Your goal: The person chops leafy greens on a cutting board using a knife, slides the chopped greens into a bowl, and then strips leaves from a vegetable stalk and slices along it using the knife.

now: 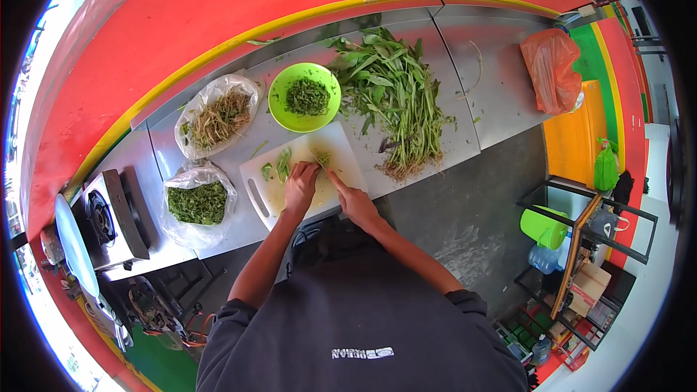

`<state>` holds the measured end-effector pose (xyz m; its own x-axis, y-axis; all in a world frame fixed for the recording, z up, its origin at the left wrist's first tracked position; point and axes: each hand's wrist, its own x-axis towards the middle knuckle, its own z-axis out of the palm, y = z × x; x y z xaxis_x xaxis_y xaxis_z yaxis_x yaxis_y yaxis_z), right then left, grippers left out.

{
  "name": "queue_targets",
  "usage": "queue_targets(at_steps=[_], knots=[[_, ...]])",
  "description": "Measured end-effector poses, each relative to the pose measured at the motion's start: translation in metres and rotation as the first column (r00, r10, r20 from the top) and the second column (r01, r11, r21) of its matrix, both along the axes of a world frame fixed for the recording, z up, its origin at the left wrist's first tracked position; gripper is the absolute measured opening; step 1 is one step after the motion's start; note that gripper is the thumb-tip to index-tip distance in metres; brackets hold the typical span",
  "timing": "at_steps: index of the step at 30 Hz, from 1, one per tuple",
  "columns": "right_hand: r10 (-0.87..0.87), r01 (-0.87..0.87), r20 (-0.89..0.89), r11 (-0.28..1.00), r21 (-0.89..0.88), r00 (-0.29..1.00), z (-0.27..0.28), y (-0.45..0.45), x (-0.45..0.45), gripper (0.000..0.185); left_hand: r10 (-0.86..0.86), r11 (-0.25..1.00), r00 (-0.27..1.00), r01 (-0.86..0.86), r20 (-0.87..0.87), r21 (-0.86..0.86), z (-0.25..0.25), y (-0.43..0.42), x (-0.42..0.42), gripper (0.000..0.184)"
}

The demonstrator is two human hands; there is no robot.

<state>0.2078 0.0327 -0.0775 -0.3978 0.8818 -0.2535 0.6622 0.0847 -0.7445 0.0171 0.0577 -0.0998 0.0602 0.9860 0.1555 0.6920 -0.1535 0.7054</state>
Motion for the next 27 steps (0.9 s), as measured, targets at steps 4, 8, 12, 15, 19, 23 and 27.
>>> queue_targets(at_steps=[4, 8, 12, 15, 19, 23, 27], knots=[[0.063, -0.048, 0.128, 0.991, -0.122, 0.990, -0.004, 0.006, -0.005, 0.069, -0.013, 1.000, 1.000, 0.013, -0.019, 0.002, 0.006, -0.006, 0.001, 0.014], [0.016, -0.011, 0.085, 0.998, -0.059, 0.996, 0.005, 0.006, -0.007, 0.069, 0.002, 0.999, 0.999, -0.003, -0.033, -0.032, 0.009, -0.004, 0.000, 0.012], [-0.024, 0.051, -0.098, 0.959, 0.279, 0.995, -0.007, -0.003, -0.002, 0.068, 0.011, 1.000, 1.000, -0.011, -0.006, -0.027, 0.005, 0.000, 0.003, 0.012], [0.019, -0.015, 0.086, 0.999, -0.049, 0.996, -0.008, 0.000, -0.002, 0.067, -0.010, 1.000, 1.000, 0.010, -0.017, -0.012, 0.004, -0.002, 0.001, 0.016], [0.010, -0.009, 0.077, 1.000, -0.011, 0.997, -0.001, 0.006, -0.008, 0.067, -0.020, 1.000, 1.000, 0.020, -0.023, 0.016, 0.002, -0.001, 0.000, 0.015], [-0.016, 0.016, -0.005, 1.000, -0.007, 1.000, 0.002, -0.002, 0.000, 0.067, 0.025, 1.000, 1.000, -0.025, -0.002, 0.002, 0.000, 0.002, 0.001, 0.013], [-0.002, 0.004, -0.016, 0.993, 0.121, 1.000, -0.006, -0.003, 0.004, 0.067, 0.011, 1.000, 1.000, -0.011, 0.006, -0.005, 0.005, 0.001, 0.001, 0.013]])
